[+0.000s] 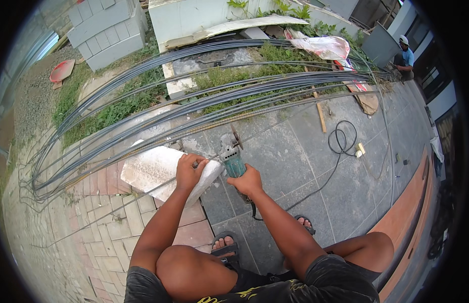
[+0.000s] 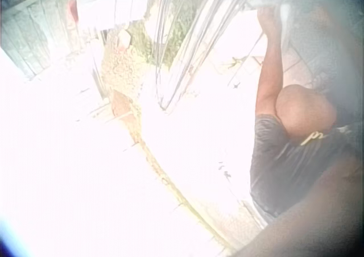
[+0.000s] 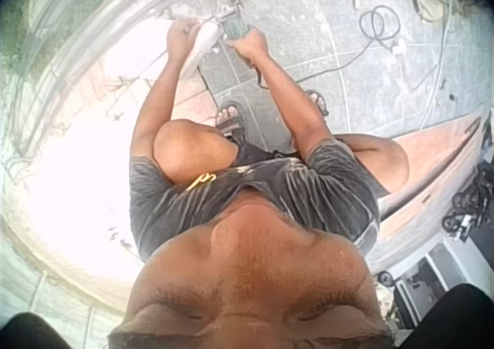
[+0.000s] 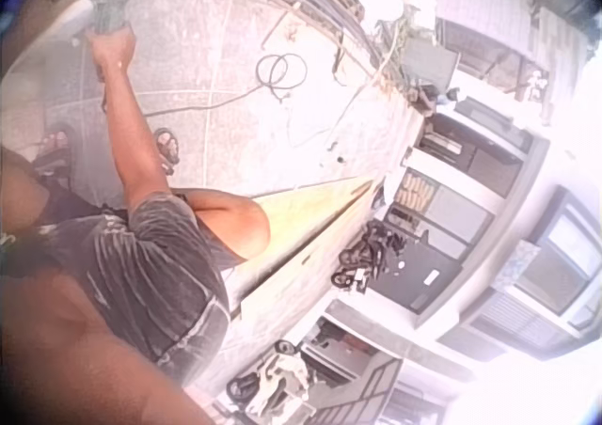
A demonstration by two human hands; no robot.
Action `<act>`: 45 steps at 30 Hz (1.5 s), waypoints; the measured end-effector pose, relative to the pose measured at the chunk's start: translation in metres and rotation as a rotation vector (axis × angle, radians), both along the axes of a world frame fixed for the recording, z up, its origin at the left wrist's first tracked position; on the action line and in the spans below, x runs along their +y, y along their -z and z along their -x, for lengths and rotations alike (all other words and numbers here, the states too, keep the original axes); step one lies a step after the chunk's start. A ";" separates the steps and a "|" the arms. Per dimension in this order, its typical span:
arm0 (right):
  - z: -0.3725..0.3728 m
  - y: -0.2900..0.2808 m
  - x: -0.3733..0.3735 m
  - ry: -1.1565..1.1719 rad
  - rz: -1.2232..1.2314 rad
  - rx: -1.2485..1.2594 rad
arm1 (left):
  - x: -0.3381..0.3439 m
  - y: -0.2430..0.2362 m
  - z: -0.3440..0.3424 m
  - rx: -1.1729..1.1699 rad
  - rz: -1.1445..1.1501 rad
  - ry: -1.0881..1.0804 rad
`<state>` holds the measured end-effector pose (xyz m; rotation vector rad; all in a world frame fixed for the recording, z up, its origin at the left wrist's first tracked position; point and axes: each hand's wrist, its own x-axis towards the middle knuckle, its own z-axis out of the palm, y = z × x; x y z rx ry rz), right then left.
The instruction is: The person measures a metal rod with a measuring tape, marks it using a pen, retracts the tape, and cuts the rod using an angle grinder.
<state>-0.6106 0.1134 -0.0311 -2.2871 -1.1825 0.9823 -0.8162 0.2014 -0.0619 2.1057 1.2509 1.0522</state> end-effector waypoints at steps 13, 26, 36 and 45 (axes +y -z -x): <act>0.000 0.000 0.000 0.005 -0.011 -0.033 | 0.000 -0.002 0.000 -0.002 -0.002 0.009; -0.001 -0.002 0.000 -0.005 0.013 -0.005 | -0.001 -0.002 -0.001 -0.007 0.066 -0.008; -0.002 -0.002 0.002 -0.002 0.003 0.016 | 0.000 -0.001 0.000 -0.005 0.065 -0.010; -0.003 0.003 0.001 0.009 -0.009 0.028 | -0.002 -0.003 -0.001 0.000 0.077 -0.014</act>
